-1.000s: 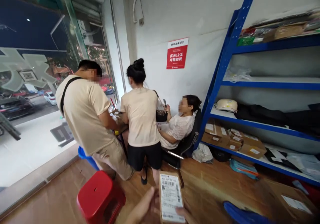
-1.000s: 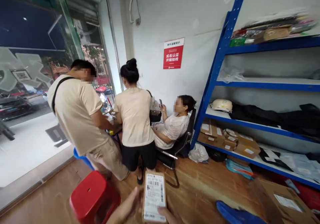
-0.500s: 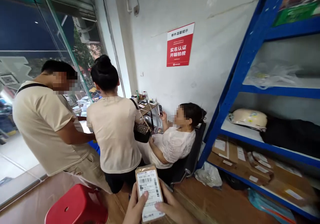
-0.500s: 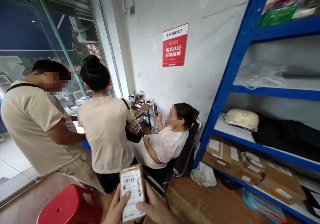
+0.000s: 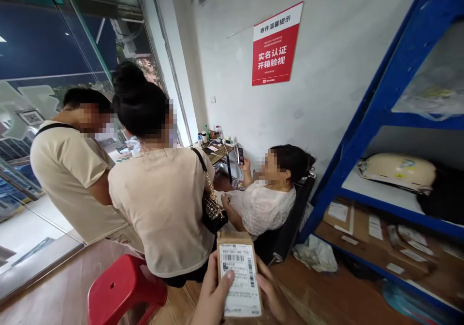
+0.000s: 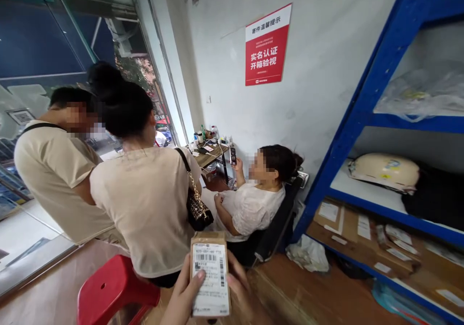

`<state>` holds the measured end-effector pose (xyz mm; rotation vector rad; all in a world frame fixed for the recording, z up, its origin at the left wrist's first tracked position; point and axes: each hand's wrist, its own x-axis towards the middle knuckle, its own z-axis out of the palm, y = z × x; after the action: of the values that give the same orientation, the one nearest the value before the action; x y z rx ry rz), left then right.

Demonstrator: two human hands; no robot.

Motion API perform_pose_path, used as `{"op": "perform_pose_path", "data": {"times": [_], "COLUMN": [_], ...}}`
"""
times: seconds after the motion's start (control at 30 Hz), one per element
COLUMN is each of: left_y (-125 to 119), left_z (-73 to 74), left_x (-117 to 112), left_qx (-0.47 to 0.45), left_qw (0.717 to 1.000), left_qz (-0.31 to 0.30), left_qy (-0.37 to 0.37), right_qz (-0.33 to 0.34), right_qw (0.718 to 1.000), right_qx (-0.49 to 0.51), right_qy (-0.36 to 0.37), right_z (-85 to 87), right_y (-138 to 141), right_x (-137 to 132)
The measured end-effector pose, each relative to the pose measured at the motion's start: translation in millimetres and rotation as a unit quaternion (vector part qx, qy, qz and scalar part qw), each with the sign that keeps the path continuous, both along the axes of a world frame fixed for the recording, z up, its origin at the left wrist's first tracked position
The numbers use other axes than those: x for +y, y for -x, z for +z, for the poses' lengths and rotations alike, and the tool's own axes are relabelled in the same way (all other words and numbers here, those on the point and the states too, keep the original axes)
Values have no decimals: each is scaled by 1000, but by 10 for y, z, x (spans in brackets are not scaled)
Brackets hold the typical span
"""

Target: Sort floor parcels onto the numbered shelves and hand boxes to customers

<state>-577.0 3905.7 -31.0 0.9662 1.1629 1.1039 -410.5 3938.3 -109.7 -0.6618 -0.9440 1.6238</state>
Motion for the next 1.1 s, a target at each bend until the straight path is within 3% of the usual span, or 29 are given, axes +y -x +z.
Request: {"op": "perform_pose_path", "data": {"times": [0.13, 0.27, 0.4, 0.53, 0.67, 0.9, 1.1], "left_y": [-204, -391, -472, -526, -535, -317, 135], "left_z": [83, 43, -13, -37, -84, -154, -170], "left_x": [38, 122, 240, 378, 510, 604, 689], "left_qx": [8, -16, -12, 1, 4, 33, 22], "left_qw": [997, 997, 999, 998, 990, 965, 947], "left_qz": [-66, -63, -25, 63, 141, 258, 321], "left_qy": [-36, -37, -37, -22, -19, -34, -13], "right_qz": [-89, -129, -107, -36, 74, 278, 366], "right_qw": [995, 990, 994, 998, 986, 894, 823], "right_qx": [-52, -64, -31, -38, -114, -252, -316], "right_qy": [2, -5, -23, -38, -102, -244, -300], "right_z": [218, 370, 371, 346, 422, 680, 698], "right_y": [-150, -268, -273, -291, -394, -362, 208], "right_x": [-151, -94, 101, 389, 769, 1408, 1817]}}
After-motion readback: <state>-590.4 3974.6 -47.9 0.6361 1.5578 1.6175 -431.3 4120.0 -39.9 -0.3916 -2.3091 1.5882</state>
